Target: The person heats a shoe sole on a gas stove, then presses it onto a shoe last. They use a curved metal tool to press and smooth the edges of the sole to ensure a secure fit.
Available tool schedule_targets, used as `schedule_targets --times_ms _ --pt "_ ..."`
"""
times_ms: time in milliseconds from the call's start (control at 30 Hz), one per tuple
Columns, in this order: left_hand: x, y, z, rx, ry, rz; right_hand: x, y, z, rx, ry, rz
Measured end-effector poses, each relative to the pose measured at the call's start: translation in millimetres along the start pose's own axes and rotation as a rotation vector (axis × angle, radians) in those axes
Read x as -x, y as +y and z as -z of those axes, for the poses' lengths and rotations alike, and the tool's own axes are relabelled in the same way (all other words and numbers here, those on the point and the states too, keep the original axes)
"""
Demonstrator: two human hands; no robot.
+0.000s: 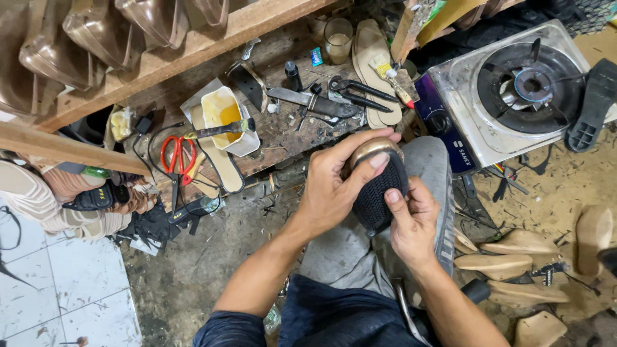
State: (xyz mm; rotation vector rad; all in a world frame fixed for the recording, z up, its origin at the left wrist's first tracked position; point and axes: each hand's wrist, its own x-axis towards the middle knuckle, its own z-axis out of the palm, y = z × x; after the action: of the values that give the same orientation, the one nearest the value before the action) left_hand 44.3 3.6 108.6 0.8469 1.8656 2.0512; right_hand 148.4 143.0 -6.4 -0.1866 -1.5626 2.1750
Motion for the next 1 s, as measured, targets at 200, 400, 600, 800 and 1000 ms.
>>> schedule_targets --times_ms 200,400,600,800,1000 --pt "9 4 4 0.057 -0.016 -0.004 5 -3 0 0.145 -0.027 -0.044" --pt "15 4 1 -0.023 0.027 -0.032 8 -5 -1 0.241 -0.072 -0.032" --pt "21 -2 -3 0.012 0.092 -0.003 9 -7 -2 0.251 -0.07 -0.054" --pt "22 0 -5 -0.05 0.094 -0.049 11 -9 -2 0.251 -0.089 -0.057" --pt "23 6 2 -0.064 0.054 -0.076 8 -9 -5 0.247 -0.086 -0.081"
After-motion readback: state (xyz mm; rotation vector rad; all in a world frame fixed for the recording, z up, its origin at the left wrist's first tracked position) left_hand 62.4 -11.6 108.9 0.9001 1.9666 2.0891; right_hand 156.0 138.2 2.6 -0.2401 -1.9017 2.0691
